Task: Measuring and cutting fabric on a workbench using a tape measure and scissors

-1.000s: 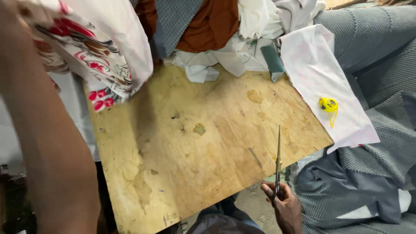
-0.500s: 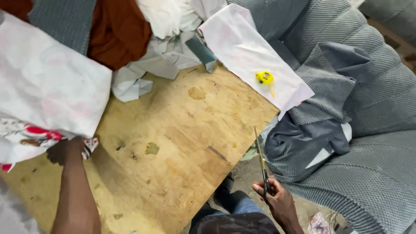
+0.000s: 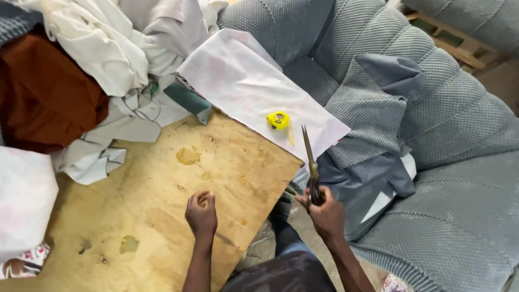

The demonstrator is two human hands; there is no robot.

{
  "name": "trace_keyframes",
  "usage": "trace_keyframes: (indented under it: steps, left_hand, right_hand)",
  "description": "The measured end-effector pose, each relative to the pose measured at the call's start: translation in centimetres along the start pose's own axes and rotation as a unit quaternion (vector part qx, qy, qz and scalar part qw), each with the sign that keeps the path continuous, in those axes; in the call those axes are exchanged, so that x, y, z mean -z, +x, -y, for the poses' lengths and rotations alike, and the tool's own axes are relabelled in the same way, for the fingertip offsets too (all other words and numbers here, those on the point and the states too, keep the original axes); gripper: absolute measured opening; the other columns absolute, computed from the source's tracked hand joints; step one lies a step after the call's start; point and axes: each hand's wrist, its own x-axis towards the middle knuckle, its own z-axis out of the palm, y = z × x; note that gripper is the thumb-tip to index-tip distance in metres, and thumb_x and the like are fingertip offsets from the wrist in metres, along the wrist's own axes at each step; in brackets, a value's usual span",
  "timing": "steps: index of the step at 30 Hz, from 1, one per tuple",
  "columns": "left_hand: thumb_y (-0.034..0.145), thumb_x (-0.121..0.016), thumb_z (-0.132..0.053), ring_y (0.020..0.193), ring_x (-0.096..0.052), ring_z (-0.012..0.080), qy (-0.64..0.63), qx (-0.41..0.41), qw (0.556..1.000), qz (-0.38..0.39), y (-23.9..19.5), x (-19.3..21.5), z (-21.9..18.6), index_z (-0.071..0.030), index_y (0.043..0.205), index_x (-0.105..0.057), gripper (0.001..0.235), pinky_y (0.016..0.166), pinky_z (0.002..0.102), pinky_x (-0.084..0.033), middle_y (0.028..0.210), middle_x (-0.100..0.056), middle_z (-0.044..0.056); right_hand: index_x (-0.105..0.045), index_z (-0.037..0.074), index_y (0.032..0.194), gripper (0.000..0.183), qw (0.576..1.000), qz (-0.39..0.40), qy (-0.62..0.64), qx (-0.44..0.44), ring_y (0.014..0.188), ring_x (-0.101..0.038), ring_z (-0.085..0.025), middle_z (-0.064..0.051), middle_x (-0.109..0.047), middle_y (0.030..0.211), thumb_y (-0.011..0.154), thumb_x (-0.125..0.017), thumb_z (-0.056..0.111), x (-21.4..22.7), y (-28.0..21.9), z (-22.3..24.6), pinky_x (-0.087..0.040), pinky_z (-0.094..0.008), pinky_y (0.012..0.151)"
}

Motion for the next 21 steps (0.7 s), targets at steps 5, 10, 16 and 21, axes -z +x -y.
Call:
trace_keyframes:
  steps: [5,10,16,21]
  left_hand:
    - [0.098,-0.101,-0.052,0.118,-0.093,0.0235,-0.015,0.080,0.996,0.040,13.4,-16.0,-4.3,-0.031,0.126,-0.097,0.034,0.101,0.042,-0.076,0.129,-0.095,-0.004]
    - [0.101,-0.105,-0.040,0.093,-0.095,0.0332,-0.098,0.135,0.986,0.024,22.6,-23.6,-12.6,-0.005,0.154,-0.082,0.067,0.079,0.037,-0.078,0.128,-0.092,0.022]
    - [0.101,-0.108,-0.045,0.095,-0.094,0.0377,-0.112,0.183,0.976,-0.033,28.2,-28.2,-16.6,0.009,0.152,-0.078,0.081,0.075,0.040,-0.082,0.126,-0.088,0.029]
    - [0.097,-0.107,-0.069,0.138,-0.083,0.0547,0.009,0.192,0.981,0.033,29.1,-29.6,-15.6,0.008,0.159,-0.079,0.103,0.107,0.066,-0.072,0.149,-0.082,0.038]
  right_hand:
    - [-0.076,0.025,0.143,0.078,0.991,-0.014,0.031,0.129,0.124,-0.092,-0.040,-0.008,-0.096,0.142,0.082,-0.110,0.059,-1.2,17.8,7.0,-0.072,-0.059,0.106]
    - [-0.067,0.012,0.140,0.082,0.942,-0.011,0.052,0.332,0.136,-0.086,-0.046,-0.018,-0.085,0.135,0.086,-0.112,0.054,-7.1,30.7,8.8,-0.069,-0.058,0.121]
    - [-0.058,-0.001,0.158,0.091,0.834,-0.163,0.025,0.527,0.099,-0.082,-0.056,-0.029,-0.077,0.116,0.082,-0.105,0.018,-12.9,35.2,6.0,-0.066,-0.064,0.086]
    - [-0.073,0.013,0.130,0.044,0.897,-0.038,0.054,0.436,0.116,-0.087,-0.048,-0.016,-0.085,0.115,0.093,-0.094,0.022,-14.1,37.3,3.7,-0.066,-0.053,0.100]
